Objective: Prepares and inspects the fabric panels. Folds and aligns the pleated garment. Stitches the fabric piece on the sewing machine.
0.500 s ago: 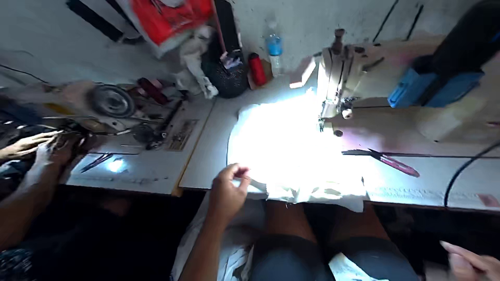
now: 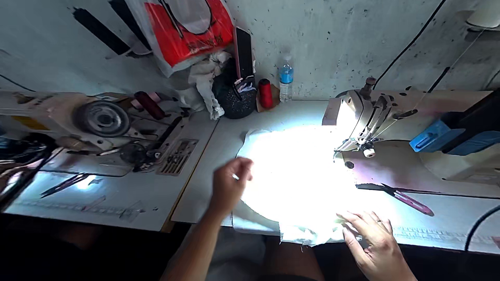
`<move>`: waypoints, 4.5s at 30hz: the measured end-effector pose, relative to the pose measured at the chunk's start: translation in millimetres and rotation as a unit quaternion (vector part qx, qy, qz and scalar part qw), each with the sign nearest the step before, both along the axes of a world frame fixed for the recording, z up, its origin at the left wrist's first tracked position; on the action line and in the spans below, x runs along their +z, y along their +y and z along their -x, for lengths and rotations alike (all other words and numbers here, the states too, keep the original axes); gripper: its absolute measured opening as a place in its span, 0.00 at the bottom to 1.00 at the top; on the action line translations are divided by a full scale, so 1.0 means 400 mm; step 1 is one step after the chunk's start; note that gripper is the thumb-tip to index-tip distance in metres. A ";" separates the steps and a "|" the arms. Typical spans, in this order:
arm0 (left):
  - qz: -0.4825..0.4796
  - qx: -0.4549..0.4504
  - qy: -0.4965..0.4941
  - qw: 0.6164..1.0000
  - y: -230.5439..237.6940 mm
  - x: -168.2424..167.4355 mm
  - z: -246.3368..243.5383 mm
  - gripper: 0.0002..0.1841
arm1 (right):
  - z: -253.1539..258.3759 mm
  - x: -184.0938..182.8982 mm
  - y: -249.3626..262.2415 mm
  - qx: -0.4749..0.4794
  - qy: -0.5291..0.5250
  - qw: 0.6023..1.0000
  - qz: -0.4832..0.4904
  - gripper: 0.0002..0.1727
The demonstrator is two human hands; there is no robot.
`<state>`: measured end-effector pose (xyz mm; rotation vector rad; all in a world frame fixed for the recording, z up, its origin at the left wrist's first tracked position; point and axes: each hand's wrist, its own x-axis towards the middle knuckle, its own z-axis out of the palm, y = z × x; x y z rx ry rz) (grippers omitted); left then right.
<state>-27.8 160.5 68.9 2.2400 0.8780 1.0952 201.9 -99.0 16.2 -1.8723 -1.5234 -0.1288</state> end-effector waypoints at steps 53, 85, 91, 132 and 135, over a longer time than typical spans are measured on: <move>0.183 0.106 0.239 0.948 0.428 -0.033 -0.176 0.12 | -0.126 0.031 0.761 -0.126 -0.033 0.982 0.140 0.13; 0.022 -0.012 -0.007 1.000 0.393 0.017 -0.102 0.05 | -0.108 0.078 0.700 -0.038 -0.034 0.978 -0.200 0.15; 0.031 -0.104 -0.016 0.994 0.414 0.029 -0.070 0.05 | -0.144 0.041 0.724 -0.103 -0.039 0.978 -0.178 0.17; 0.058 0.030 0.212 0.975 0.421 -0.066 -0.151 0.28 | -0.116 0.107 0.634 0.007 0.014 0.986 0.165 0.24; 0.005 -0.061 0.206 0.977 0.301 0.002 -0.112 0.28 | -0.093 0.176 0.378 0.146 0.046 0.982 0.113 0.17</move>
